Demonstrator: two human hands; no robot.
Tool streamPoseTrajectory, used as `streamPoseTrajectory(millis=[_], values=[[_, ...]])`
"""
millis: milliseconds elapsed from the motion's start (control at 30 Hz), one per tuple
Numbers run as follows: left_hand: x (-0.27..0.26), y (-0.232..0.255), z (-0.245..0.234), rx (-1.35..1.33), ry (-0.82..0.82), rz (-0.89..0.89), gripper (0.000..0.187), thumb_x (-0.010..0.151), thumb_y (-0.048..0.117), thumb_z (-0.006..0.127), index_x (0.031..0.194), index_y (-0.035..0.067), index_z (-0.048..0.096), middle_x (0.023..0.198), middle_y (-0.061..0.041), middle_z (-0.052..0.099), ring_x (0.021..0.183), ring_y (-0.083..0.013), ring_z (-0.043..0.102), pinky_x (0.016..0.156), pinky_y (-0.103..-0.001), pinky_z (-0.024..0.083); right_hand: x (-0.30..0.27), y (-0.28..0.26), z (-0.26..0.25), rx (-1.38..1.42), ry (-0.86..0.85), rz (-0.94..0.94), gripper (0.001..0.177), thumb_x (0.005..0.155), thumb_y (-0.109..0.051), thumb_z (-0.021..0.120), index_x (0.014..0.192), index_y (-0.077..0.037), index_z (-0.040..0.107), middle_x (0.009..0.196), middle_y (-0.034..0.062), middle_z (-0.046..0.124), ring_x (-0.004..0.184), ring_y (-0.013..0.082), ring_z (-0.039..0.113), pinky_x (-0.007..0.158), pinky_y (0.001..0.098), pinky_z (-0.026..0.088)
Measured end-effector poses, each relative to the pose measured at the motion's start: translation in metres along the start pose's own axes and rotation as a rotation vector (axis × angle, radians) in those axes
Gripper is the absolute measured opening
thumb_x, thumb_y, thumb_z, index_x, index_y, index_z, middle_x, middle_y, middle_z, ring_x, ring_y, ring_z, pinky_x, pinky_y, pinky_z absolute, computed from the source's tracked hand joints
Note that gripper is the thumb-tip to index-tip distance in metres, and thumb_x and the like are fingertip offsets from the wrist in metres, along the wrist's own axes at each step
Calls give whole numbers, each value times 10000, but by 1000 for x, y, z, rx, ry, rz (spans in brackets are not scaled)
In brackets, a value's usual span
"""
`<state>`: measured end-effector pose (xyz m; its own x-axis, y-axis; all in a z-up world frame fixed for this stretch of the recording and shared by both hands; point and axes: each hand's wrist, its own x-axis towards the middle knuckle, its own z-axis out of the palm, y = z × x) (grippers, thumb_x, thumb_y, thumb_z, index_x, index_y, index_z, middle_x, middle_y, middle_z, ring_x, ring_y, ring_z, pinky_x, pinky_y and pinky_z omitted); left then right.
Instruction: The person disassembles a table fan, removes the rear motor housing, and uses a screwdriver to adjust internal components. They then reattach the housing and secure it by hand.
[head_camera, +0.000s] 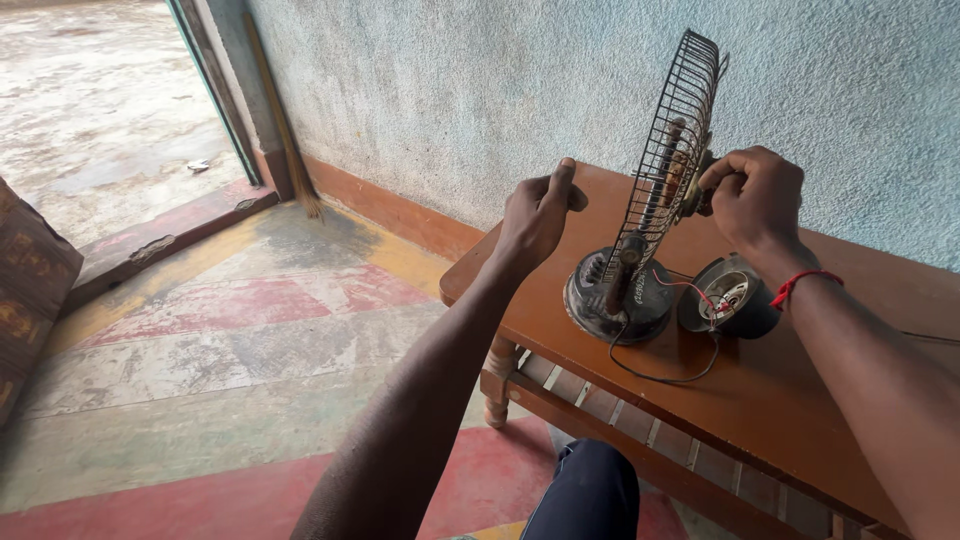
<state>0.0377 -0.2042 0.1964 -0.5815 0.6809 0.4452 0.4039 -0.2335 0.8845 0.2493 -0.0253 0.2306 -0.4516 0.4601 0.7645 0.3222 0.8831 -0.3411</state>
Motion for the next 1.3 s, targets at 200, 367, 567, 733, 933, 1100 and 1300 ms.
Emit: streamPoseTrajectory(millis=[200, 367, 567, 733, 933, 1100, 1300], values=[[3, -1, 2, -6, 0, 5, 692, 1013, 570, 422, 846, 5, 783, 841, -104, 772, 832, -189, 708, 807, -361, 550, 1, 5, 3, -27, -10, 17, 293, 971, 80, 529, 874, -48, 774, 940, 124, 732, 729, 209, 702, 690, 360, 567], [5, -3, 7, 22, -4, 10, 653, 1009, 534, 434, 847, 7, 785, 832, -85, 770, 819, -171, 705, 789, -354, 549, 2, 10, 1, -39, -24, 21, 282, 966, 80, 534, 882, -44, 773, 924, 130, 735, 730, 209, 699, 691, 362, 564], [10, -6, 16, 32, -43, -3, 602, 1036, 479, 425, 869, 19, 774, 824, -80, 754, 759, -183, 680, 726, -374, 552, 2, 16, -2, -16, -47, 80, 285, 995, 75, 527, 898, -48, 766, 923, 116, 747, 724, 207, 712, 670, 352, 565], [14, -10, 23, 39, -51, 17, 592, 1036, 465, 433, 861, 18, 779, 830, -85, 764, 795, -165, 711, 758, -355, 564, 4, 28, -3, -2, 49, -130, 216, 955, 76, 560, 1074, -1, 723, 1010, 151, 747, 844, 231, 730, 711, 360, 571], [12, -8, 31, 44, -47, 28, 565, 1023, 468, 452, 941, 3, 764, 840, -83, 768, 798, -172, 707, 769, -364, 559, 2, 26, -8, 101, 67, -98, 292, 1095, -104, 616, 1327, 55, 539, 1170, 213, 718, 952, 256, 741, 721, 354, 587], [11, 9, 34, 30, -9, 45, 657, 971, 578, 504, 1148, -32, 670, 958, -152, 748, 893, -208, 700, 795, -379, 571, -1, 11, -22, 10, -103, 81, 332, 1066, -236, 652, 1317, -23, 616, 1088, 188, 766, 898, 303, 754, 797, 430, 579], [7, 27, 40, -18, -133, 147, 813, 974, 689, 404, 1145, -56, 682, 991, -180, 745, 949, -249, 694, 841, -390, 546, -11, 9, -28, 16, -162, -117, 316, 977, -187, 683, 1247, -28, 641, 1158, 174, 749, 1118, 315, 725, 946, 438, 592]])
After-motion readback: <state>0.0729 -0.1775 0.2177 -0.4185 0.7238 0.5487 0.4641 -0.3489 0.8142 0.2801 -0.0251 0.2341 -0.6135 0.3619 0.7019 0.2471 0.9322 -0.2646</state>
